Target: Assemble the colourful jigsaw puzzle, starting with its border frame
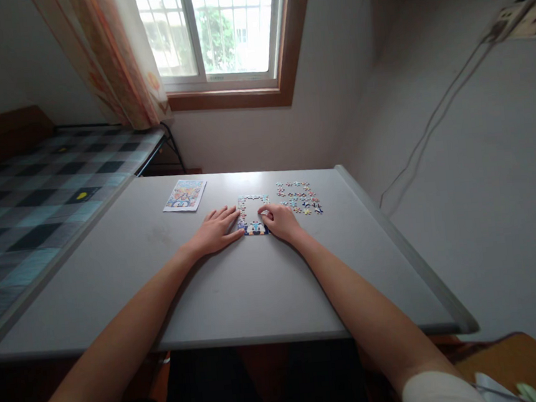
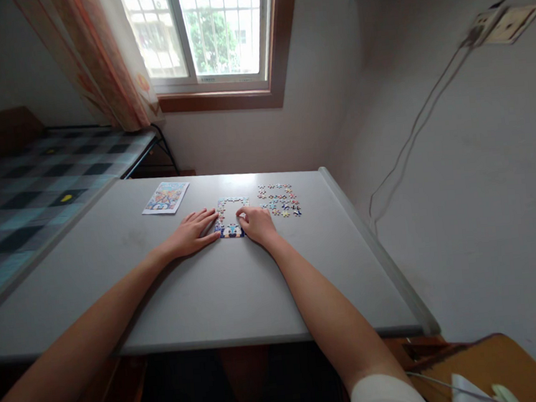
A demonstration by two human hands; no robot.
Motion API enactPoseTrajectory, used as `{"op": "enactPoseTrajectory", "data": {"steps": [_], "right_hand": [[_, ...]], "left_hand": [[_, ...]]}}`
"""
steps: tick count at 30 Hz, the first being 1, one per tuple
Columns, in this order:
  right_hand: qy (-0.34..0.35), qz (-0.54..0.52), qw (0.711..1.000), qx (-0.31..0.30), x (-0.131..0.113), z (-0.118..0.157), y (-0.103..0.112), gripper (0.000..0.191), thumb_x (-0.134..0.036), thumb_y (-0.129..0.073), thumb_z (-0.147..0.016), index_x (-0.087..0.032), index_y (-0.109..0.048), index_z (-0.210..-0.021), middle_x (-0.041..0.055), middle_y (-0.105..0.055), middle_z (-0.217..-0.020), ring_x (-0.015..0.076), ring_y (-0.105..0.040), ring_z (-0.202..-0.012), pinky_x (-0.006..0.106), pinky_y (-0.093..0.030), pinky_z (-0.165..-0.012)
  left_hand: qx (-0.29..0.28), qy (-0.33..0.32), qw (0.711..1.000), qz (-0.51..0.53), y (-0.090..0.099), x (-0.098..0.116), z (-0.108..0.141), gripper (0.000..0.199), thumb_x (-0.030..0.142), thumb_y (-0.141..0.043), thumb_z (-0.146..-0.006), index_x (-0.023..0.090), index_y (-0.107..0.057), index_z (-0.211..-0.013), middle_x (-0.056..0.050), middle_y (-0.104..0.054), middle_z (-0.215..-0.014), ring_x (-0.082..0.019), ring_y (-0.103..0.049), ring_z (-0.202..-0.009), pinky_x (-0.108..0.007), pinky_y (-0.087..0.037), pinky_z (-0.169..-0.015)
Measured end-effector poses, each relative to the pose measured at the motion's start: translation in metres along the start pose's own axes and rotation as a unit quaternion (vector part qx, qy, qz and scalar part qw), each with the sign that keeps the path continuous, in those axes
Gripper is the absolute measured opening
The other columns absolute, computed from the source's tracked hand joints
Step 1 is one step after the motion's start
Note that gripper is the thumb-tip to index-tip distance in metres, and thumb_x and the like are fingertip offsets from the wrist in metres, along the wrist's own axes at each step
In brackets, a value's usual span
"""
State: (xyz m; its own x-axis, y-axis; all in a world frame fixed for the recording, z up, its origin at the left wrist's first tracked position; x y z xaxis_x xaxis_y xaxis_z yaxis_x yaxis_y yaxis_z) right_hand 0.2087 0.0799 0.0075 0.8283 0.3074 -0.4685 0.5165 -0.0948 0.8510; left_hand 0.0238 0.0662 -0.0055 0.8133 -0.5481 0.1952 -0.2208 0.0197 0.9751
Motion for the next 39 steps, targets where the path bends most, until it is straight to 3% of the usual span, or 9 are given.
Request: {"op": "enactPoseTrajectory", "data": {"steps": [20,39], "right_hand": [[-0.001,0.003,1.0,-0.002,-0.0006,0.0004,0.0001,0.023,-0.023,-0.051,-0.084,-0.024,-0.07,-0.098,0.0016,-0.068,-0.076,0.0174,-0.06,-0.078,0.03,-0.037,-0.082],[-0.001,0.001,1.0,0.0,-0.0001,-0.0001,0.0001,0.024,-0.023,-0.051,-0.083,-0.023,-0.071,-0.097,0.002,-0.068,-0.077,0.0172,-0.059,-0.077,0.03,-0.037,-0.081]], "left_hand": [[0.009,0.006,1.0,0.009,0.0012,0.0006,-0.0001,0.069,0.065,-0.033,-0.09,0.021,-0.037,-0.143,-0.008,-0.035,-0.152,-0.026,-0.026,-0.142,-0.043,-0.019,-0.116],[0.002,0.004,1.0,0.001,0.001,-0.0003,-0.0002,0.071,0.066,-0.03,-0.09,0.021,-0.037,-0.145,-0.005,-0.03,-0.154,-0.026,-0.024,-0.143,-0.041,-0.017,-0.116]]}}
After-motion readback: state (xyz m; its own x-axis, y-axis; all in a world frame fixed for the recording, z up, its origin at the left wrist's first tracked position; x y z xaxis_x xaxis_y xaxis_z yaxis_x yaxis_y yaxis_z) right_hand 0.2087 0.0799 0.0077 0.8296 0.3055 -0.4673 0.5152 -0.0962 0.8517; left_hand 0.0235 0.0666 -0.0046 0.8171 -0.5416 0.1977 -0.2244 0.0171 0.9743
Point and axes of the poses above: each hand's wrist, its own z-axis away from the middle knuckle, its own y-axis out of the back of the hand, x = y × z, the point moved 6 cm from there along -z, towards the middle knuckle
